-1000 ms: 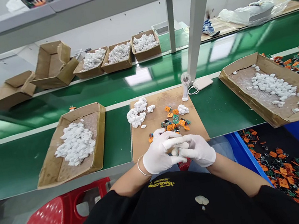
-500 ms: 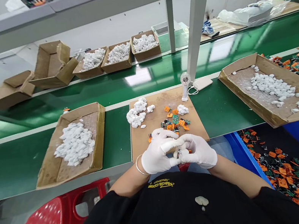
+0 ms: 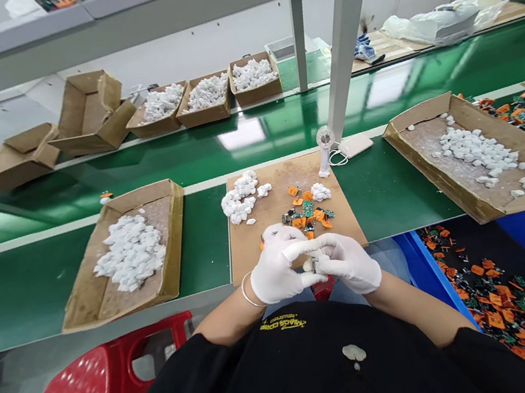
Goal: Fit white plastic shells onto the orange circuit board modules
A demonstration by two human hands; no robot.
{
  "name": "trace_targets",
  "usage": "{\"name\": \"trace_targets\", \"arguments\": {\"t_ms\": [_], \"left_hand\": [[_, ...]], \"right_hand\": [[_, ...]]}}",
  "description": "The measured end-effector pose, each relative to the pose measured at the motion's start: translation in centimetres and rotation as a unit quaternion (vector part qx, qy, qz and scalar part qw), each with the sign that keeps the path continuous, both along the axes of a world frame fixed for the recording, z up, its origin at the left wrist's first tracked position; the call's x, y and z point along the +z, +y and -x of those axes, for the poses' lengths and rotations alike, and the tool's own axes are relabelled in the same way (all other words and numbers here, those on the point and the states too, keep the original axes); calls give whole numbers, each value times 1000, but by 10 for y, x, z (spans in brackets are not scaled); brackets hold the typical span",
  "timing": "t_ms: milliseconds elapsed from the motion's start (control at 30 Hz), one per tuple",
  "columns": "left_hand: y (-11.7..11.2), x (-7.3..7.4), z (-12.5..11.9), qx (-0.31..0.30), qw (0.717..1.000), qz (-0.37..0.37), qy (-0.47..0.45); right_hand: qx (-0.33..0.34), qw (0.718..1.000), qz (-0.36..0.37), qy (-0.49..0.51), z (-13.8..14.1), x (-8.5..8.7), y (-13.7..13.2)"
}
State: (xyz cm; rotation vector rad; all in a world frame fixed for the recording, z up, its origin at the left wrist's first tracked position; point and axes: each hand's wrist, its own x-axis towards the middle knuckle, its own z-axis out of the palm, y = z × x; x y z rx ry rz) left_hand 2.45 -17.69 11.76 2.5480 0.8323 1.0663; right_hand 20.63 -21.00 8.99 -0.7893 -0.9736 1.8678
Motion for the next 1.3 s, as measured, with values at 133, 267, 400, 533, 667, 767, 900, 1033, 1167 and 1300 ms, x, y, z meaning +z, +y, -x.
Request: {"name": "trace_targets", "arguments": {"t_ms": [133, 267, 400, 533, 667, 767, 900, 1033, 1167, 1300], "left_hand": [[0, 1, -1, -7, 1000, -13, -4], [-1, 1, -4, 4, 999, -38, 7], [-1, 0, -4, 9, 1000, -19, 23], [0, -1, -3, 10, 999, -25, 29], [-1, -9, -9, 27, 999, -33, -32], [-3, -16, -13, 54, 987, -58, -142], [-5, -14, -14, 30, 994, -39, -99], [-3, -9, -11, 22, 999, -44, -10], [3, -10, -12, 30, 992, -114, -45], [3, -11, -14, 17, 986, -148, -70]], "right_hand": [[-10, 999, -43, -23, -1, 0, 1], [-19, 995, -68, -71, -1, -3, 3], [-16, 995, -65, -72, -2, -7, 4], [-11, 997, -35, -74, -3, -8, 3], [-41, 997, -48, -49, -3, -7, 4], [-66, 996, -63, -8, -2, -6, 5], [-96, 993, -67, -23, 0, -5, 5], [-117, 982, -115, -90, -1, -7, 4], [-109, 976, -149, -113, -2, -7, 4], [-60, 977, -149, -140, -3, -4, 5]]}}
